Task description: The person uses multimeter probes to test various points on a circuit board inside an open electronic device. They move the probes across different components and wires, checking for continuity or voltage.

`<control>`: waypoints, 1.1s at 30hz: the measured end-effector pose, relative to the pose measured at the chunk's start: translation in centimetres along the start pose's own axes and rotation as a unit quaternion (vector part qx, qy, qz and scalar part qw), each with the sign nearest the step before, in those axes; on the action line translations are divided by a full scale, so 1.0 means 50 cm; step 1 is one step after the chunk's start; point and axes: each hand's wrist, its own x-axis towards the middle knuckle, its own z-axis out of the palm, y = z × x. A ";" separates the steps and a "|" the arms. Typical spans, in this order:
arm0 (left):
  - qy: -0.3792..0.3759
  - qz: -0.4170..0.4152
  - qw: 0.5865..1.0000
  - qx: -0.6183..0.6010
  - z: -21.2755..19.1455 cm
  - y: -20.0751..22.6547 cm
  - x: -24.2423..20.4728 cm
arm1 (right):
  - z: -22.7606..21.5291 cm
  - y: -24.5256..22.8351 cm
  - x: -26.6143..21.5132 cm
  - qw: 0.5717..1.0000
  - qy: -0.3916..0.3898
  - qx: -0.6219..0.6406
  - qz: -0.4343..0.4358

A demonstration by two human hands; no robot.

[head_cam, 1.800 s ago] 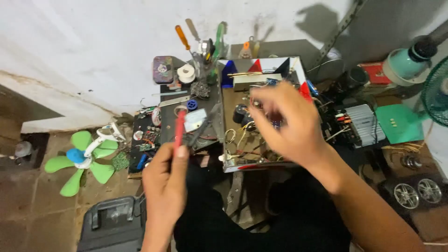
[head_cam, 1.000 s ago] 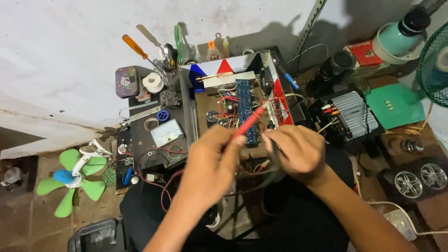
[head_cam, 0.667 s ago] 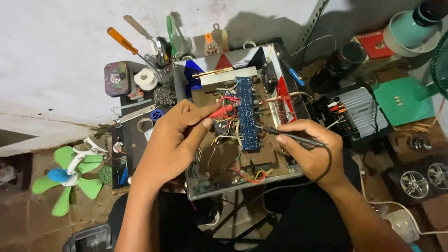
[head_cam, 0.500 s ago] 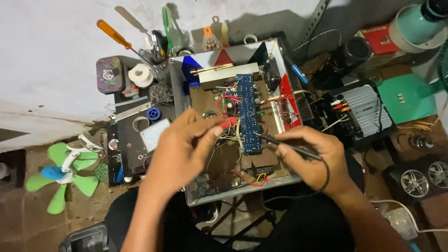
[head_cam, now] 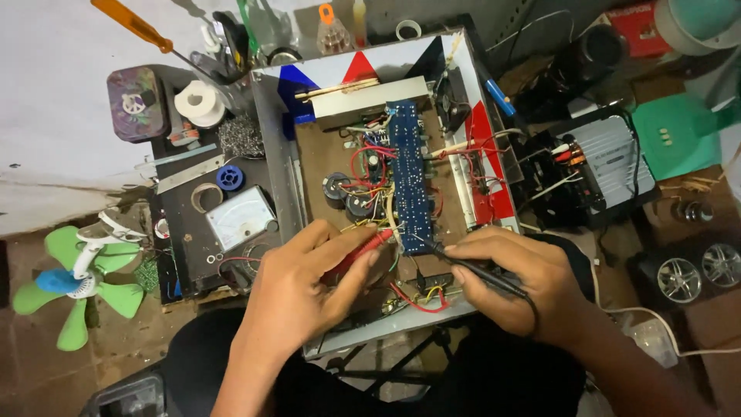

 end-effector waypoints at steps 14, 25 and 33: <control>-0.019 -0.027 0.998 0.060 0.002 0.017 0.008 | 0.002 0.004 0.001 0.999 -0.028 0.024 -0.015; -0.020 -0.131 0.988 -0.080 -0.030 0.043 0.002 | -0.002 0.009 0.000 0.999 -0.038 0.039 -0.008; -0.140 -0.226 0.917 -0.298 -0.088 0.011 -0.015 | -0.007 -0.012 -0.002 0.994 0.063 0.058 0.073</control>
